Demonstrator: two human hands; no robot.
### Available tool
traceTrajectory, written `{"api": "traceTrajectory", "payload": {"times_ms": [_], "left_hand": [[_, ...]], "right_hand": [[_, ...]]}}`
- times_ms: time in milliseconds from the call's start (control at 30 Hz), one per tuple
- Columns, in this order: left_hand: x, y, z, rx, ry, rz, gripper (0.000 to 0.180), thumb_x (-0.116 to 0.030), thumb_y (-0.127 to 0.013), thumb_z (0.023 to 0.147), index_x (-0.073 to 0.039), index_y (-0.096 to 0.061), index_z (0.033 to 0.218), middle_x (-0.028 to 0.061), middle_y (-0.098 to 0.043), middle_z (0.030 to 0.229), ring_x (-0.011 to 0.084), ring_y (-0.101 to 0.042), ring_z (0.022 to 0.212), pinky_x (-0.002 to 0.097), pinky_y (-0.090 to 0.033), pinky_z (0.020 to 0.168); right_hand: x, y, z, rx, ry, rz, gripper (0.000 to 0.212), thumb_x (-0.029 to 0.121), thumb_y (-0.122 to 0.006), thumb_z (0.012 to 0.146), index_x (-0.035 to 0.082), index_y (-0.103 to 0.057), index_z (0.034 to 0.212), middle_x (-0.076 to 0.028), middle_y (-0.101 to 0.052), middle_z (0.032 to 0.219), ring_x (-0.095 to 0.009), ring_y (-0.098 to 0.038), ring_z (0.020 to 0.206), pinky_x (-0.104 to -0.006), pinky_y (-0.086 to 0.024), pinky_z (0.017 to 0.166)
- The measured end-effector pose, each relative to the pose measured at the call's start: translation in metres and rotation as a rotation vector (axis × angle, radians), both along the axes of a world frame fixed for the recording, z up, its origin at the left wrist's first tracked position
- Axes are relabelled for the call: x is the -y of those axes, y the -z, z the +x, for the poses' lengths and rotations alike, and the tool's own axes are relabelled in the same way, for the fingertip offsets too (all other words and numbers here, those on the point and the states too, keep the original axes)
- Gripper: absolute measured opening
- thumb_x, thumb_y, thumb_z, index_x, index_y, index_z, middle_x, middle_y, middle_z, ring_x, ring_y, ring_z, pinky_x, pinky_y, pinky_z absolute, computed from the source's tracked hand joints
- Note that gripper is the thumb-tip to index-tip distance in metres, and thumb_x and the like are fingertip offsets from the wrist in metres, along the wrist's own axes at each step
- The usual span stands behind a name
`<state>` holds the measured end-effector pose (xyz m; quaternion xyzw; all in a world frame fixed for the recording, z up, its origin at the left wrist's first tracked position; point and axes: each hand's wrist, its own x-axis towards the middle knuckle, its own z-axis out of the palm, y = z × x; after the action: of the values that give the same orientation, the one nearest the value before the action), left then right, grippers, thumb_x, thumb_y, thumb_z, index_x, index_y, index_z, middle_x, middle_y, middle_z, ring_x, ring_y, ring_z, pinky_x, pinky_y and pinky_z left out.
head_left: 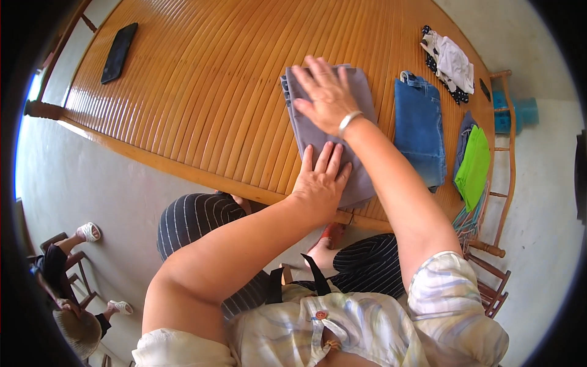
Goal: The person folds a pair of denim jeans, a grey t-shirt, and a pair of black trousers by hand on a bamboo mat.
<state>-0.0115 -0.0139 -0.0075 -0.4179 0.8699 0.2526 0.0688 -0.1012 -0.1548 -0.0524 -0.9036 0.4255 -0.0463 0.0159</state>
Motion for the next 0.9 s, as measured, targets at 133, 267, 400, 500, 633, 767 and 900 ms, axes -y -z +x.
{"api": "traceTrajectory", "payload": {"times_ms": [133,267,400,500,633,767,900], "left_hand": [[0.002,0.009,0.000,0.015,-0.008,-0.083,0.070,-0.032,-0.051,0.085,-0.008,-0.024,0.144,0.0201,-0.012,0.151,0.0338,-0.009,0.141,0.0574,-0.006,0.109],[0.010,0.016,0.012,-0.005,0.003,-0.120,0.067,-0.025,-0.055,0.082,-0.013,-0.030,0.143,0.0170,-0.016,0.151,0.0306,-0.012,0.141,0.0595,-0.009,0.108],[0.026,0.000,0.023,0.068,-0.002,-0.047,0.078,-0.023,-0.064,0.075,-0.014,-0.029,0.143,0.0145,-0.013,0.152,0.0317,-0.010,0.141,0.0619,-0.011,0.107],[0.018,-0.001,0.026,0.073,-0.006,0.018,0.091,-0.036,-0.073,0.069,-0.017,-0.025,0.145,0.0131,-0.010,0.153,0.0330,-0.006,0.141,0.0637,-0.014,0.106],[0.015,0.000,0.019,0.018,0.017,0.026,0.101,-0.047,-0.075,0.064,-0.019,-0.023,0.146,0.0130,-0.006,0.153,0.0342,-0.002,0.141,0.0664,-0.015,0.103],[0.028,-0.009,0.026,-0.033,0.002,0.165,0.082,-0.039,-0.070,0.073,-0.014,-0.032,0.141,0.0141,-0.014,0.151,0.0326,-0.006,0.141,0.0665,-0.019,0.102],[0.041,0.008,0.041,-0.260,-0.146,0.083,0.058,-0.021,-0.062,0.078,-0.002,-0.042,0.128,0.0201,-0.036,0.138,0.0380,-0.034,0.128,0.0508,-0.034,0.101]], "right_hand": [[0.011,0.009,0.021,-0.106,0.063,0.114,0.068,0.052,-0.043,0.089,0.019,-0.022,0.145,-0.009,-0.020,0.151,-0.027,-0.015,0.140,-0.0556,-0.008,0.111],[0.026,-0.010,0.004,0.116,0.047,0.178,0.062,0.044,-0.047,0.090,0.014,-0.031,0.141,-0.014,-0.028,0.147,-0.031,-0.025,0.136,-0.0491,-0.017,0.110],[-0.005,-0.029,-0.061,0.389,0.064,0.021,0.059,0.037,-0.051,0.088,0.007,-0.037,0.137,-0.019,-0.036,0.140,-0.035,-0.032,0.131,-0.0442,-0.024,0.108],[-0.068,-0.010,-0.079,0.102,0.165,0.049,0.060,0.036,-0.051,0.088,0.009,-0.035,0.138,-0.017,-0.030,0.144,-0.036,-0.027,0.133,-0.0499,-0.020,0.109],[-0.085,-0.001,-0.100,0.052,0.201,0.102,0.063,0.032,-0.055,0.086,0.010,-0.032,0.140,-0.016,-0.028,0.145,-0.035,-0.025,0.134,-0.0518,-0.021,0.107],[-0.085,-0.017,-0.112,0.310,0.187,0.196,0.062,0.028,-0.059,0.083,0.008,-0.037,0.137,-0.017,-0.029,0.144,-0.037,-0.029,0.132,-0.0516,-0.023,0.106],[-0.125,-0.035,-0.080,0.159,0.261,0.071,0.067,0.030,-0.060,0.081,0.012,-0.033,0.140,-0.018,-0.026,0.145,-0.039,-0.028,0.132,-0.0592,-0.018,0.105]]}}
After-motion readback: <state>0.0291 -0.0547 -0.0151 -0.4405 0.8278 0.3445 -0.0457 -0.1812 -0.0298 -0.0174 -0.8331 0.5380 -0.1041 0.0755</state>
